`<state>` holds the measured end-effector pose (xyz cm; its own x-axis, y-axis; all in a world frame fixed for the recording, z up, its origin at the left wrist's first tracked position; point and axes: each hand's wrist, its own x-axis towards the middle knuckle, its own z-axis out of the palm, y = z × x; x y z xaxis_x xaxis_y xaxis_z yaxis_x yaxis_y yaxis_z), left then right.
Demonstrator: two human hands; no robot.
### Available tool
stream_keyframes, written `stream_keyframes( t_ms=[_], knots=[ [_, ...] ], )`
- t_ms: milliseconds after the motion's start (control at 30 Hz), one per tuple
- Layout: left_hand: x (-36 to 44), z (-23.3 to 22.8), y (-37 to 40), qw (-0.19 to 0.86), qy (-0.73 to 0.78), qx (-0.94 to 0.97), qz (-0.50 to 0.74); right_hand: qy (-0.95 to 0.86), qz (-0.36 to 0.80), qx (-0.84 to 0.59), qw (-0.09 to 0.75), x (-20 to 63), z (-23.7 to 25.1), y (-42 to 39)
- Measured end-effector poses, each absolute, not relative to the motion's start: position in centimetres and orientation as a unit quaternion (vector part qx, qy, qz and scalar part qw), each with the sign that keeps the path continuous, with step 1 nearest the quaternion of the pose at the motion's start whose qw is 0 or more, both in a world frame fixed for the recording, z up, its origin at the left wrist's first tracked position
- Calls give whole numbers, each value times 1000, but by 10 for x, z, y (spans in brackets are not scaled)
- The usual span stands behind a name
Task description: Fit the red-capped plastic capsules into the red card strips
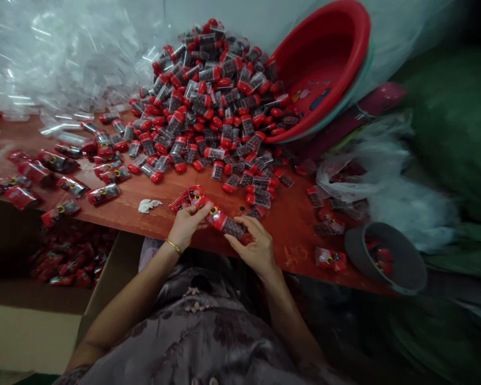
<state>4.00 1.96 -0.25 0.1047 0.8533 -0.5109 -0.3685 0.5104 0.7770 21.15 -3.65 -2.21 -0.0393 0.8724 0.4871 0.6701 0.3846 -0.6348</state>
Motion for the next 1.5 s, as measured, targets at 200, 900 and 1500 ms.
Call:
stream_keyframes(
  t_ms=[200,900,1500],
  knots=[
    [58,-3,10,722,462,207,473,-672,111,-568,463,194,-25,-36],
    [72,-13,5,682,462,99,558,-650,64,-603,458,180,-32,-28],
    [67,-7,15,679,451,231,532,-625,159,-582,495,157,-22,-16]
  ],
)
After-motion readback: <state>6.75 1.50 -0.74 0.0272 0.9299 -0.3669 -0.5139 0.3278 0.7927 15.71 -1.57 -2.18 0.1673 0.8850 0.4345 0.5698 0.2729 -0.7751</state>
